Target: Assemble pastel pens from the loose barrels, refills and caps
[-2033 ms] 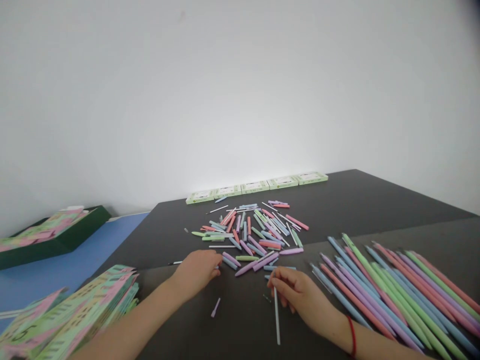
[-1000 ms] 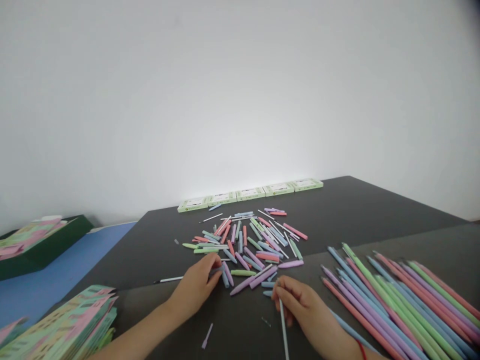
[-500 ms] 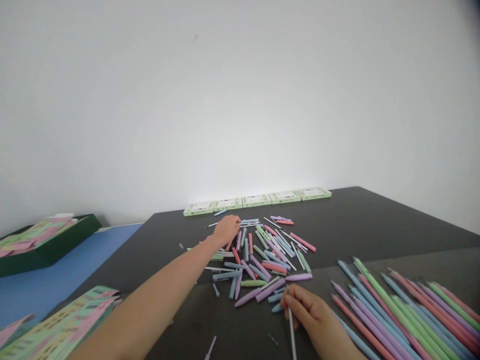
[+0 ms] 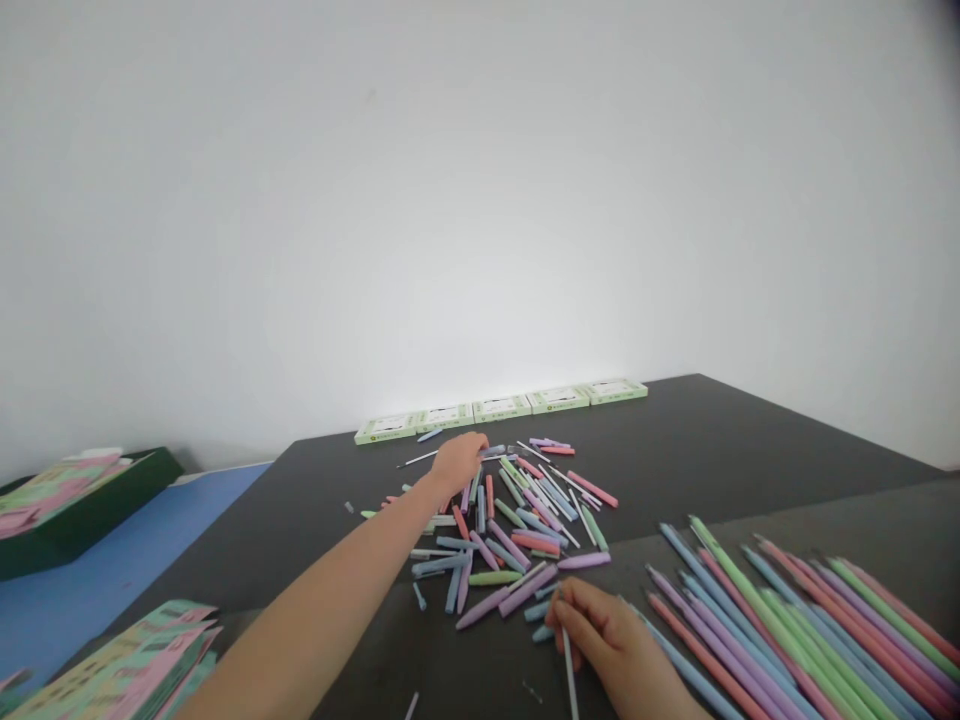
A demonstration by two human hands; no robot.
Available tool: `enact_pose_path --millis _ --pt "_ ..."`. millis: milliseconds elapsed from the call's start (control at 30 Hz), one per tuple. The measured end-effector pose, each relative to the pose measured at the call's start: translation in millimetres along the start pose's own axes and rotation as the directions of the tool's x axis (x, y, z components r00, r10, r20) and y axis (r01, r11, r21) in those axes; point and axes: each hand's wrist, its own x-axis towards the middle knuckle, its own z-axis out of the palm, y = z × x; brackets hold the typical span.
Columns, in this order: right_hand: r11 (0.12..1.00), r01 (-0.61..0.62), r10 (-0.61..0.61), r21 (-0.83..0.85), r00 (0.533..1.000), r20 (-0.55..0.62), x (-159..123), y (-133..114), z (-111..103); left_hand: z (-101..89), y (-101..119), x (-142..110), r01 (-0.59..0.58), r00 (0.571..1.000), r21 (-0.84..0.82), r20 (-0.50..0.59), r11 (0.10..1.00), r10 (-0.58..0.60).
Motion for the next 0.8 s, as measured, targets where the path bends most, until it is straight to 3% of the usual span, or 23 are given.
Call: enact_pose_path --millis 267,333,467,667,800 --pt "0.999 0.032 -0.032 0.024 0.999 -0.014 -1 -9 1 -25.2 56 -130 -0.174 0.981 -0.255 -0.123 0.951 0.146" --pt "0.999 0.032 -0.032 0.030 0.999 -0.013 -2 -11 0 -27.2 69 -152 -0.208 0.974 -0.385 -0.170 0.899 0.152" --pt "0.998 0.039 -0.038 0.044 0.999 -0.009 -3 -12 -2 -28.8 82 -175 -0.227 0.971 -0.571 -0.194 0.788 0.140" --pt "0.981 0.024 -0.013 0.192 0.998 -0.058 3 -7 -6 -25.9 82 -189 -0.052 0.998 -0.544 -0.058 0.838 0.025" --pt "0.965 -0.009 0.033 0.261 0.996 -0.086 4 -5 -8 -15.3 79 -199 0.120 0.993 -0.587 0.074 0.801 -0.095"
